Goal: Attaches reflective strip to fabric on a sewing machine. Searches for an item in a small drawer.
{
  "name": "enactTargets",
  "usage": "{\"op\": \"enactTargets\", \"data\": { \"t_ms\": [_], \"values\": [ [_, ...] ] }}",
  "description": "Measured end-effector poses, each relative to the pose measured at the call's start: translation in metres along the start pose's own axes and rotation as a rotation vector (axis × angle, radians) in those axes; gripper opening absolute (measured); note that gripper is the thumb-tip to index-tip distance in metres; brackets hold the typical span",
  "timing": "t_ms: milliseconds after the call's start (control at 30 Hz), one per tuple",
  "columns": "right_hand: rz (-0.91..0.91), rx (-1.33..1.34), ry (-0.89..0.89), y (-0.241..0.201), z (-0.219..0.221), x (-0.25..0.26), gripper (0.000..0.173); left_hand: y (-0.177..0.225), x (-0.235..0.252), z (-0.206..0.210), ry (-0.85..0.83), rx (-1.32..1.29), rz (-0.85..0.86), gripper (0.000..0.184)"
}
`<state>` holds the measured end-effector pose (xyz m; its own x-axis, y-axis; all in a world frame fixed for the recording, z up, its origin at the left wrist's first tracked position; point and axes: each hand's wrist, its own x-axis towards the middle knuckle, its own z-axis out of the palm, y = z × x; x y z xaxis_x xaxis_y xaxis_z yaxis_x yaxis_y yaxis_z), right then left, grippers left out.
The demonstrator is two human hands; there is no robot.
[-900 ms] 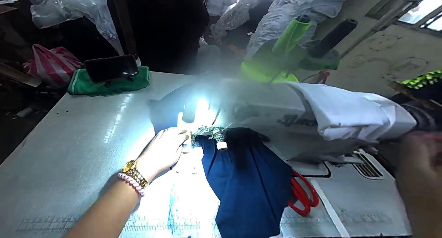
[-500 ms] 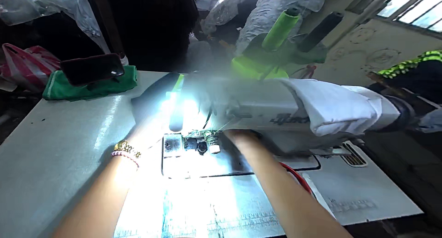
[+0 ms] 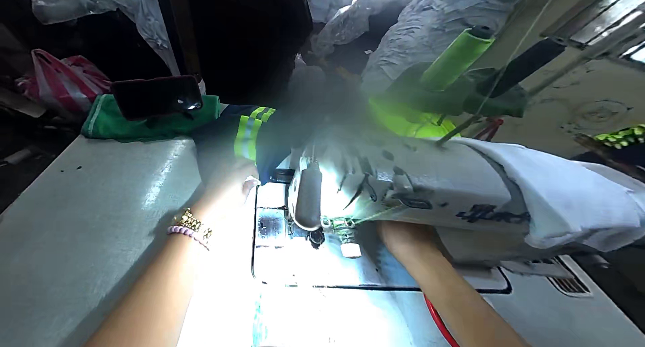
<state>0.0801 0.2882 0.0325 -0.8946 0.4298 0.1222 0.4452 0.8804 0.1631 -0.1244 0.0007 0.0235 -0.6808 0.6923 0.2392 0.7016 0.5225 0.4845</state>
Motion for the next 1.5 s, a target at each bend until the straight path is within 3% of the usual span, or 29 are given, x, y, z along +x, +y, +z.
{"op": "enactTargets", "data": {
  "t_ms": [33, 133, 233, 300, 333, 367, 400, 433, 467, 533, 567, 600, 700, 767, 833, 900, 967, 1000, 1067, 1167, 1267, 1367, 1433, 1500],
  "values": [
    [-0.008, 0.031, -0.065, -0.016, -0.009, 0.003, 0.027, -0.002, 0.0, 0.002, 0.034, 0.0, 0.021, 0.012],
    [0.0, 0.185, -0.485, -0.063, -0.052, 0.006, 0.04, -0.006, 0.0, 0.005, 0.082, -0.091, 0.05, 0.008],
    [0.018, 0.479, -0.281, -0.074, -0.031, -0.007, 0.03, -0.009, 0.002, 0.006, 0.096, -0.119, 0.067, 0.007],
    [-0.137, 0.41, -0.396, -0.098, -0.07, -0.005, 0.03, -0.008, 0.002, 0.006, 0.09, -0.107, 0.064, 0.007],
    [-0.371, 0.447, -0.063, -0.101, -0.06, -0.01, 0.033, -0.008, 0.003, 0.006, 0.085, -0.101, 0.067, 0.007],
    [-0.197, 0.341, -0.518, -0.134, -0.128, -0.005, 0.032, -0.008, 0.003, 0.006, 0.078, -0.096, 0.068, 0.008],
    [0.001, 0.379, -0.764, -0.157, -0.165, 0.004, 0.032, -0.009, 0.004, 0.006, 0.073, -0.096, 0.075, 0.008],
    [0.154, 0.477, -0.823, -0.163, -0.173, 0.007, 0.032, -0.011, 0.004, 0.008, 0.062, -0.1, 0.075, 0.009],
    [0.19, 0.511, -0.826, -0.157, -0.168, 0.007, 0.035, -0.012, 0.003, 0.008, 0.046, -0.104, 0.068, 0.009],
    [0.179, 0.58, -0.574, -0.11, -0.096, 0.0, 0.029, -0.008, -0.004, 0.001, 0.009, -0.084, 0.034, 0.008],
    [0.143, 0.513, -0.441, -0.086, -0.06, -0.002, 0.029, -0.004, -0.013, -0.006, -0.041, -0.056, 0.001, 0.01],
    [0.092, 0.334, -0.435, -0.071, -0.045, 0.002, 0.037, 0.0, -0.024, -0.016, -0.101, -0.023, -0.024, 0.012],
    [0.064, 0.023, -0.61, -0.039, -0.039, 0.027, 0.046, -0.006, -0.088, -0.049, -0.227, 0.086, -0.028, 0.011],
    [0.058, 0.032, -0.437, -0.008, -0.014, 0.033, 0.049, -0.017, -0.138, -0.087, -0.37, 0.187, -0.166, 0.028],
    [-0.038, 0.067, -0.192, 0.012, -0.006, 0.026, 0.048, -0.032, -0.18, -0.13, -0.39, 0.293, -0.372, 0.032],
    [-0.223, 0.113, 0.079, 0.02, -0.003, 0.01, 0.038, -0.047, -0.205, -0.166, -0.341, 0.477, -0.61, 0.028],
    [-0.316, 0.215, 0.146, 0.007, -0.015, -0.01, 0.03, -0.059, -0.206, -0.185, -0.235, 0.627, -0.761, 0.023],
    [-0.341, 0.266, 0.136, -0.005, -0.023, -0.022, 0.027, -0.064, -0.199, -0.186, -0.144, 0.62, -0.756, 0.024],
    [-0.37, 0.37, 0.086, -0.035, -0.038, -0.051, 0.021, -0.069, -0.181, -0.166, -0.016, 0.519, -0.633, 0.036],
    [-0.497, 0.552, 0.203, -0.079, -0.048, -0.089, 0.032, -0.047, -0.161, -0.09, -0.092, 0.37, -0.467, 0.066],
    [-0.556, 0.688, 0.276, -0.117, -0.055, -0.122, 0.036, 0.033, -0.174, -0.029, -0.212, 0.271, -0.327, 0.073],
    [-0.503, 0.626, 0.163, -0.138, -0.047, -0.156, 0.045, 0.104, -0.207, -0.012, -0.364, 0.142, -0.263, 0.076],
    [-0.486, 0.585, 0.116, -0.134, -0.031, -0.171, 0.044, 0.102, -0.232, -0.009, -0.103, 0.193, -0.206, 0.064],
    [-0.481, 0.564, 0.122, -0.117, -0.015, -0.181, 0.042, 0.065, -0.255, -0.022, 0.067, 0.313, -0.213, 0.05]
  ]
}}
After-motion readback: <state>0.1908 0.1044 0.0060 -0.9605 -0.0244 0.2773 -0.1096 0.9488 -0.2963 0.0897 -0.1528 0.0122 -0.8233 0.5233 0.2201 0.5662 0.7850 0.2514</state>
